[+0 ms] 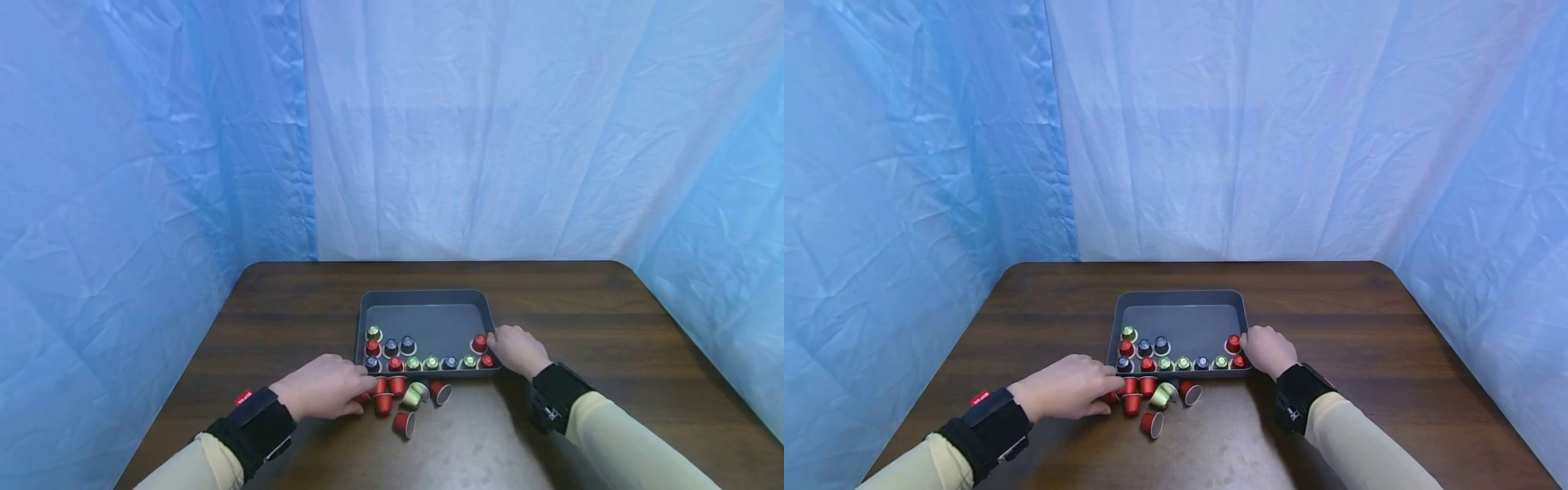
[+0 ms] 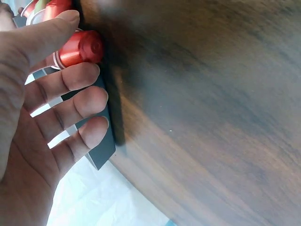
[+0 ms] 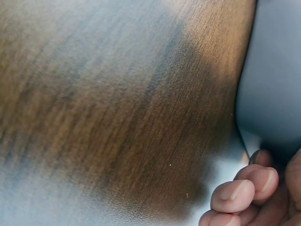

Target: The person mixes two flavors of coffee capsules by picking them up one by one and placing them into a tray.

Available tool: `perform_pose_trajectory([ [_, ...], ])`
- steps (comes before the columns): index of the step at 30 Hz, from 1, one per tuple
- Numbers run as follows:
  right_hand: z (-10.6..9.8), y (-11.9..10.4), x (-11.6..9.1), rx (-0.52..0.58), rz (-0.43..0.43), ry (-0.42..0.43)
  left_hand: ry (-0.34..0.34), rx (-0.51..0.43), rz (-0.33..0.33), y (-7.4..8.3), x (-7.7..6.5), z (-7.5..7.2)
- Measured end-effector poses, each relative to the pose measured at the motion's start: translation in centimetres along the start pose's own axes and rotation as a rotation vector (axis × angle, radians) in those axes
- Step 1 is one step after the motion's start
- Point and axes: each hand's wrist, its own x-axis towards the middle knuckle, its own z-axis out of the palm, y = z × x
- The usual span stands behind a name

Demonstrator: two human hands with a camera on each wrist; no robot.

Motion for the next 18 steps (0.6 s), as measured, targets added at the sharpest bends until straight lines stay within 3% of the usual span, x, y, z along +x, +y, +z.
perform_pose_trajectory([
  [9,0.0,0.0,0.1,0.002,-0.017,0.01,-0.001,0.09,0.013,0.1,0.0,1.0],
  [18,0.0,0.2,0.0,-0.002,-0.015,0.012,0.014,-0.023,-0.01,0.0,-0.2,0.5],
])
